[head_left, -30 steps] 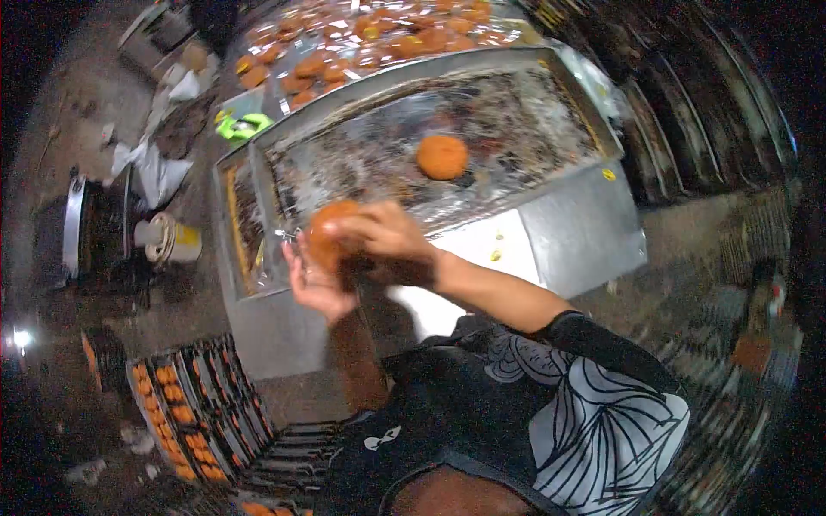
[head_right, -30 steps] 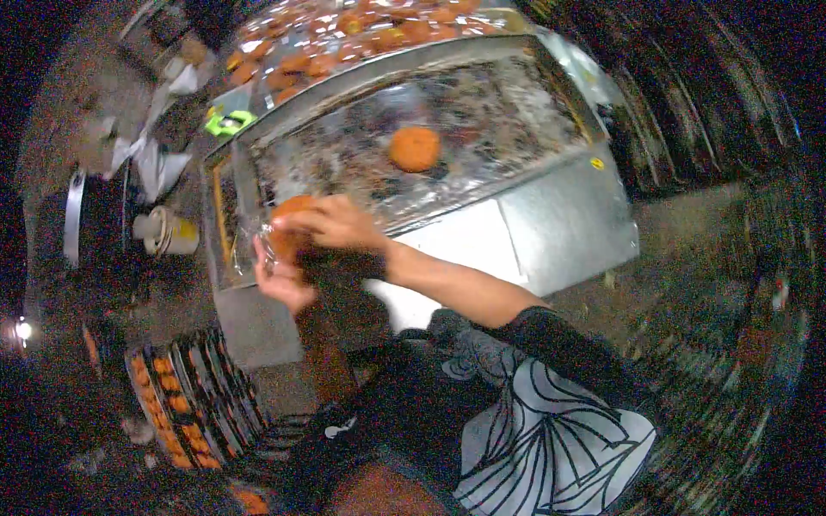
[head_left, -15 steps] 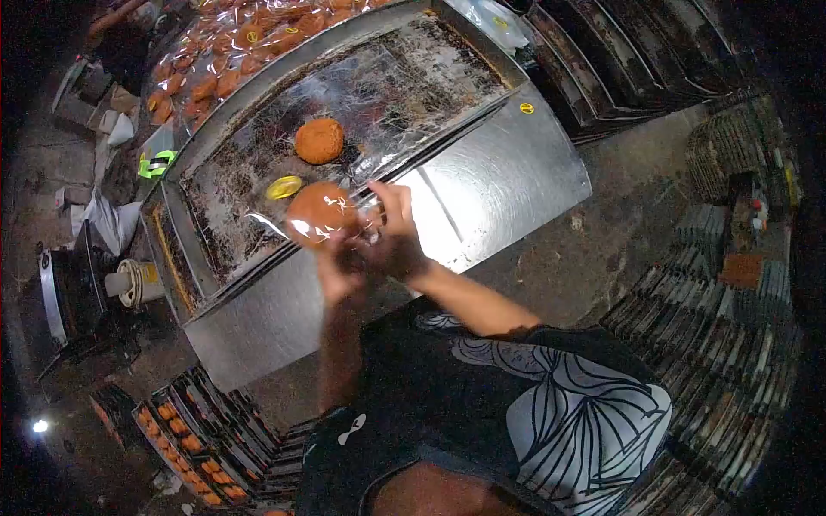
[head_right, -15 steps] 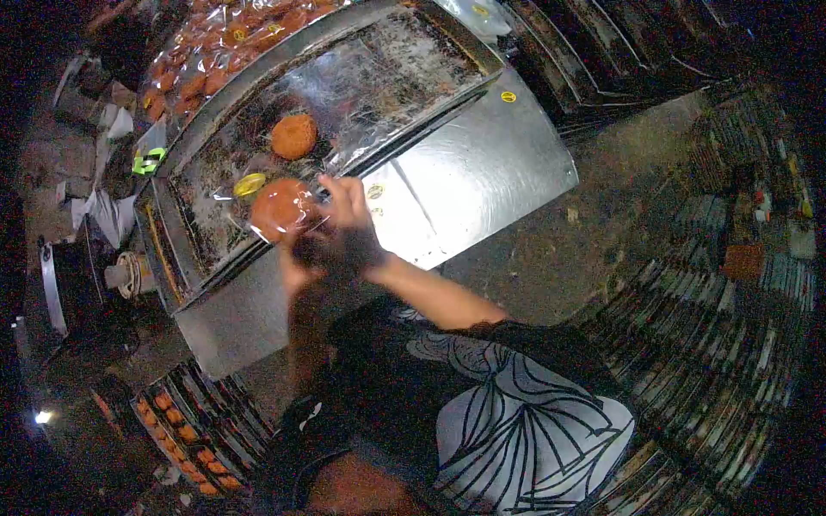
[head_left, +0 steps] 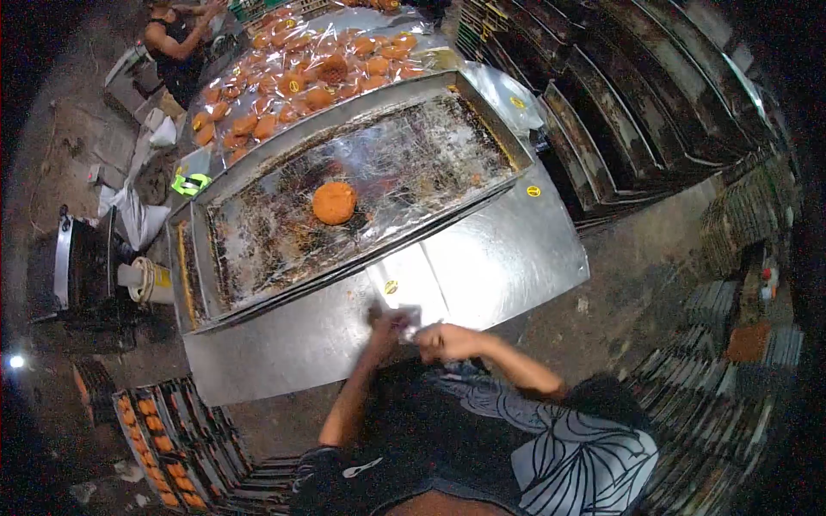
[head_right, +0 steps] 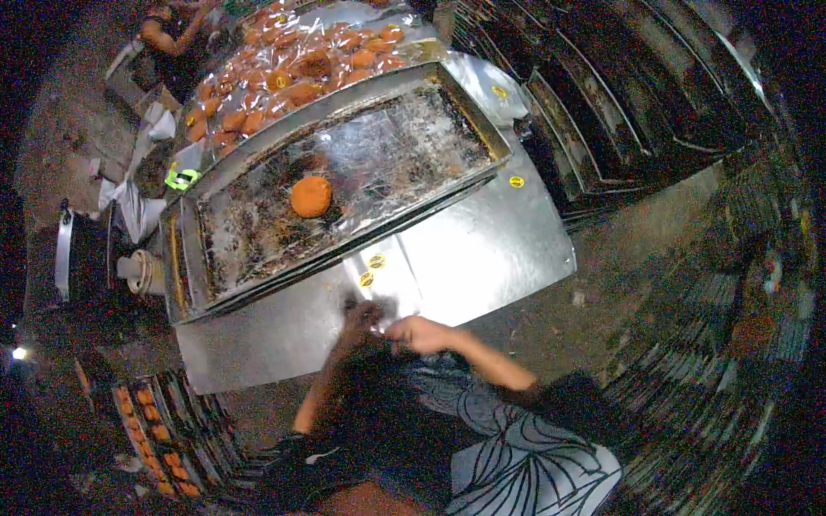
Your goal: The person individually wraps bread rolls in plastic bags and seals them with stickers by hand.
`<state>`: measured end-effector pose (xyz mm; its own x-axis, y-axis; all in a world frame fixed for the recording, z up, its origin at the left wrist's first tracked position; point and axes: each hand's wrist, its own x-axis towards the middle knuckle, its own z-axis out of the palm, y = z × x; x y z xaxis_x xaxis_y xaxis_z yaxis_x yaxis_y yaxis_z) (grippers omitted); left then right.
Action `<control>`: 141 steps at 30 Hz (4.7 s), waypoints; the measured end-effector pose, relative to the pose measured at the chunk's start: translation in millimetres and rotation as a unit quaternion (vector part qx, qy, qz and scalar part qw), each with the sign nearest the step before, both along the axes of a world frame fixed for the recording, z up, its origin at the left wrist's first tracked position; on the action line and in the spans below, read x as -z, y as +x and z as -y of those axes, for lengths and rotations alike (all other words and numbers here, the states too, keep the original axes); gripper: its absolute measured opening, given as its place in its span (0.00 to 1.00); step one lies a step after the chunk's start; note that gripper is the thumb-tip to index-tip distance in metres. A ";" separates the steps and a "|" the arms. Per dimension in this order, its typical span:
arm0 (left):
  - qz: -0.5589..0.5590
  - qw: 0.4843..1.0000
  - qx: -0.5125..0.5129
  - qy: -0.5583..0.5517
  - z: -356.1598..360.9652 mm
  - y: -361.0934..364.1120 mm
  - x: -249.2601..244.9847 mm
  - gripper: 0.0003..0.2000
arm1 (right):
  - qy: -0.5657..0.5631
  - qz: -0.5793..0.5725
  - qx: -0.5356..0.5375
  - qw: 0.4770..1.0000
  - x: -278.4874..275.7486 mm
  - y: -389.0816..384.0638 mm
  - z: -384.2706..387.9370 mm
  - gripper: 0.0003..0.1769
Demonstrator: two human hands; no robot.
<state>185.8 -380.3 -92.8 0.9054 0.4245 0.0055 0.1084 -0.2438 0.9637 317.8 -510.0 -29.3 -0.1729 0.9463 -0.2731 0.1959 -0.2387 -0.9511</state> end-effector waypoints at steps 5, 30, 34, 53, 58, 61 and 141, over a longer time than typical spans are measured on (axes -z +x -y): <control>-0.096 0.976 -0.021 -0.193 24.0 9.3 -43.6 0.08 | 0.140 0.034 0.125 0.982 15.5 1.2 11.9 0.19; 0.361 0.661 -0.448 -0.482 -190.1 -102.2 -101.5 0.19 | 0.129 0.630 0.200 0.739 -10.4 18.1 -273.8 0.40; 0.446 0.583 -0.494 -0.465 -214.7 -123.8 -120.1 0.21 | 0.079 0.336 0.305 0.888 -54.5 -7.2 -280.4 0.30; 0.316 0.764 -0.329 -0.457 -66.6 -17.0 -118.5 0.21 | 0.401 0.193 0.352 0.823 -82.8 -51.5 -155.8 0.42; 0.132 0.849 -0.340 -0.382 -9.4 -32.3 -116.1 0.19 | 0.365 0.218 0.319 0.847 -94.3 54.4 -212.9 0.10; 0.163 0.821 -0.376 -0.398 2.3 -69.3 -130.7 0.20 | 0.412 0.322 0.392 0.757 -144.8 73.0 -285.6 0.18; -0.144 0.633 -0.748 0.140 127.1 -665.0 -115.1 0.08 | -0.011 -0.108 0.457 0.883 -73.2 -261.9 -137.3 0.11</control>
